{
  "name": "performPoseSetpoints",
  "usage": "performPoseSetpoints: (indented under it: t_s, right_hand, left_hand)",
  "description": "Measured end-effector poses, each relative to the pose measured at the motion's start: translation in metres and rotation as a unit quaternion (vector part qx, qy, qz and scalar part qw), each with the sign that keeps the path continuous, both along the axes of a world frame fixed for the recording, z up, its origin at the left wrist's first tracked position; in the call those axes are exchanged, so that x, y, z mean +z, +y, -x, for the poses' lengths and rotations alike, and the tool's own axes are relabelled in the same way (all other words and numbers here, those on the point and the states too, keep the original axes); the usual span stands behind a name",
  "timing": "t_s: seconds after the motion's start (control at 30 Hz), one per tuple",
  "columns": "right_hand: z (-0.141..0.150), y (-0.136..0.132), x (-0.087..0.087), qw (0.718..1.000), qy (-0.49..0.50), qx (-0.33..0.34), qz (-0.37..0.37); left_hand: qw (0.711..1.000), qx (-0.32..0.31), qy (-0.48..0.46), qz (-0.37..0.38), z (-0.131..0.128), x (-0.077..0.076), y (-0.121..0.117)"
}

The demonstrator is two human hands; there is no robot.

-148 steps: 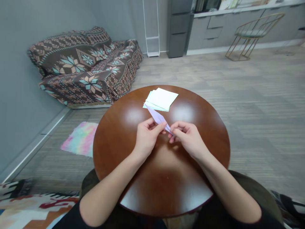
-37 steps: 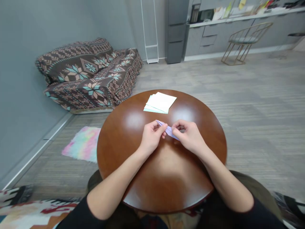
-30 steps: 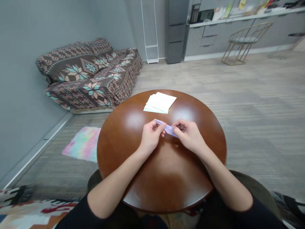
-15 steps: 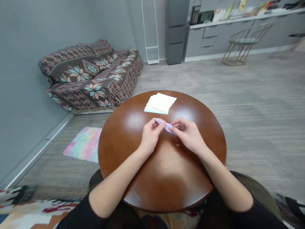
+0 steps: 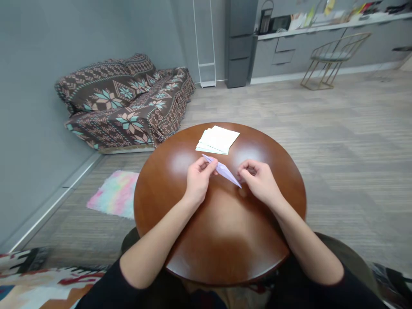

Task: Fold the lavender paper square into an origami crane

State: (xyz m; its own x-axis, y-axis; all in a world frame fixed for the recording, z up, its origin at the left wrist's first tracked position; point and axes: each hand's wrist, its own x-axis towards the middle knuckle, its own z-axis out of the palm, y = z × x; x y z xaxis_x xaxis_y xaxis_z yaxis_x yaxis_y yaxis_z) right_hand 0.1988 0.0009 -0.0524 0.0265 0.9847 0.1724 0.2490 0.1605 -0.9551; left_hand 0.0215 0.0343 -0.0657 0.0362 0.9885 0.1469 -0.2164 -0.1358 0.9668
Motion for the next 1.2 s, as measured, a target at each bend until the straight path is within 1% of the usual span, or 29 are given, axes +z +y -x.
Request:
performPoseSetpoints:
  t_s: [0.1,0.17,0.27,0.3,0.4,0.47,0.63,0.73,0.97,1.2]
  right_hand:
    - [0.004,-0.001,-0.001,0.999,0.020,0.020,-0.032]
    - [0.007,-0.002,-0.002,0.998,0.027,0.023,-0.042]
    - [0.007,-0.002,-0.004,0.998,0.036,-0.020,-0.050]
    - [0.007,-0.001,-0.004,0.997,0.035,-0.035,-0.054]
    - [0.005,0.000,-0.007,0.996,0.028,-0.055,-0.070]
    - [0.005,0.001,-0.008,0.995,0.025,-0.057,-0.083]
    - [0.005,0.001,-0.010,0.993,0.004,-0.051,-0.111]
    - [0.005,0.001,-0.012,0.991,0.006,-0.060,-0.118]
    - [0.005,0.002,-0.015,0.991,-0.003,-0.045,-0.127]
    - [0.005,0.003,-0.015,0.991,-0.011,-0.052,-0.126]
  left_hand:
    - [0.999,-0.038,-0.006,0.006,-0.002,0.000,-0.001]
    - [0.999,-0.039,-0.033,0.016,-0.005,0.000,-0.004]
    - [0.996,-0.007,-0.072,0.043,-0.009,0.000,-0.007]
    - [0.996,-0.009,-0.072,0.054,-0.010,0.000,-0.008]
    - [0.994,-0.052,-0.042,0.087,-0.011,0.000,-0.011]
    - [0.992,-0.065,-0.031,0.099,-0.012,0.001,-0.013]
    - [0.992,-0.063,-0.038,0.103,-0.013,0.002,-0.016]
    - [0.993,-0.056,-0.043,0.099,-0.013,0.001,-0.016]
    - [0.992,-0.054,-0.045,0.101,-0.014,-0.003,-0.013]
    - [0.992,-0.063,-0.056,0.096,-0.013,-0.004,-0.012]
